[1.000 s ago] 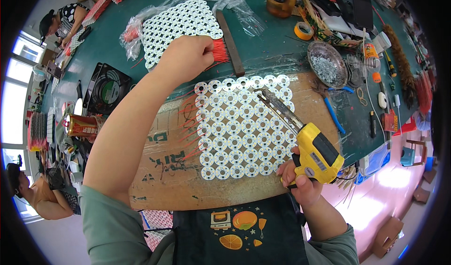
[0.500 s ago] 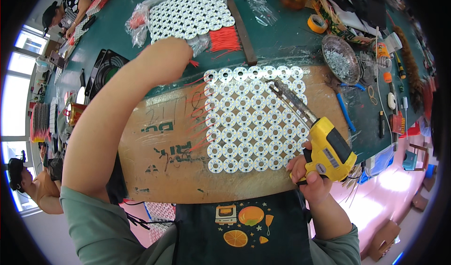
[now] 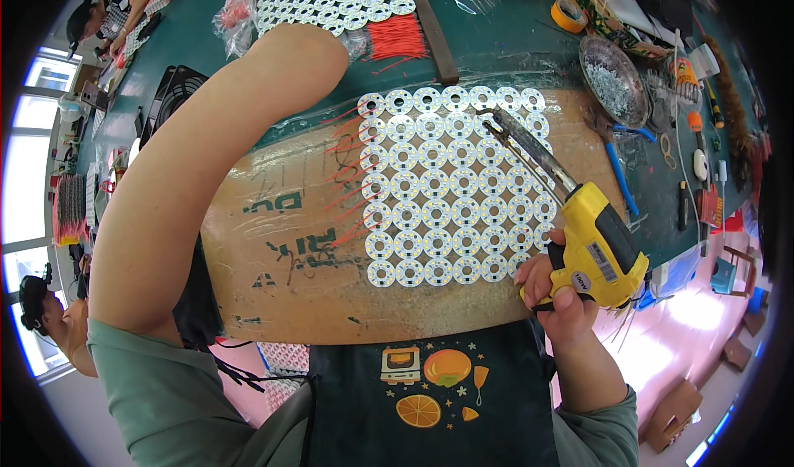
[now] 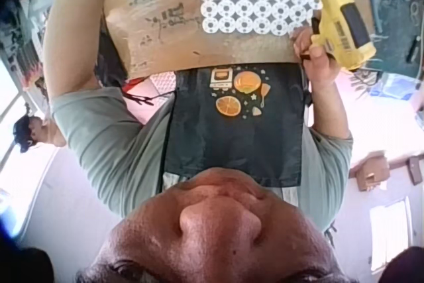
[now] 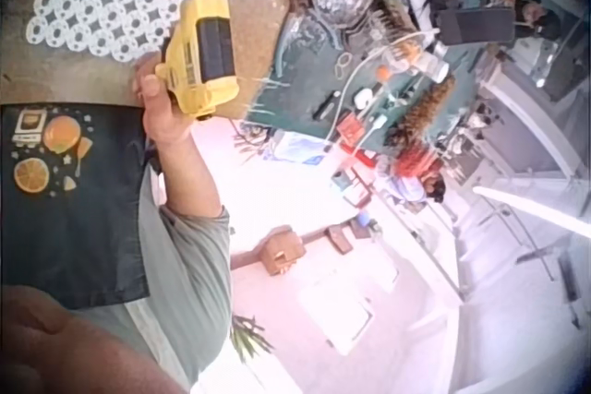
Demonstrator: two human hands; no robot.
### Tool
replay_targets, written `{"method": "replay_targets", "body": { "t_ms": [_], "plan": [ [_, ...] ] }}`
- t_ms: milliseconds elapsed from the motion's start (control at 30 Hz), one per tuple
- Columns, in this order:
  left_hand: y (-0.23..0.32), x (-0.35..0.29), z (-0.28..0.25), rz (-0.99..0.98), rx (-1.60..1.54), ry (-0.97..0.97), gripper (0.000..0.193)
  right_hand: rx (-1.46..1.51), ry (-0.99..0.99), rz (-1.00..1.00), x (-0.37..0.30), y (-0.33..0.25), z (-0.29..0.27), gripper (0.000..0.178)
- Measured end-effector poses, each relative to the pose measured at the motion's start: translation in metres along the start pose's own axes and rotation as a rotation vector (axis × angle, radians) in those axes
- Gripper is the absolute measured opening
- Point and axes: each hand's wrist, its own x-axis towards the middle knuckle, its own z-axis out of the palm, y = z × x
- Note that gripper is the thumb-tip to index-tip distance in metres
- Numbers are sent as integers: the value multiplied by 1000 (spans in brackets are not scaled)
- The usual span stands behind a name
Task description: The person solders wires onto an array of circular LED circuit boards using a soldering iron, then sets the finished array aside. They place a new circuit board array on the workbench, position wires, and solder them onto the boards using the soldering iron.
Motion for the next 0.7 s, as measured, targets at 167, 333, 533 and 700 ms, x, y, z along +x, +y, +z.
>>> {"method": "replay_targets", "body": {
  "t_ms": [167, 333, 533, 700],
  "plan": [
    [0, 1, 4, 35, 17, 19, 13, -8, 6, -13, -1, 1, -1, 81],
    [-1, -6, 13, -12, 10, 47, 13, -3, 10, -34, 0, 2, 0, 81],
    [43, -65, 5, -164, -512, 440, 14, 3, 38, -42, -2, 2, 0, 82],
    [107, -119, 10, -333, -842, 607, 12, -46, 67, -52, -2, 0, 6, 79]
  ]
}}
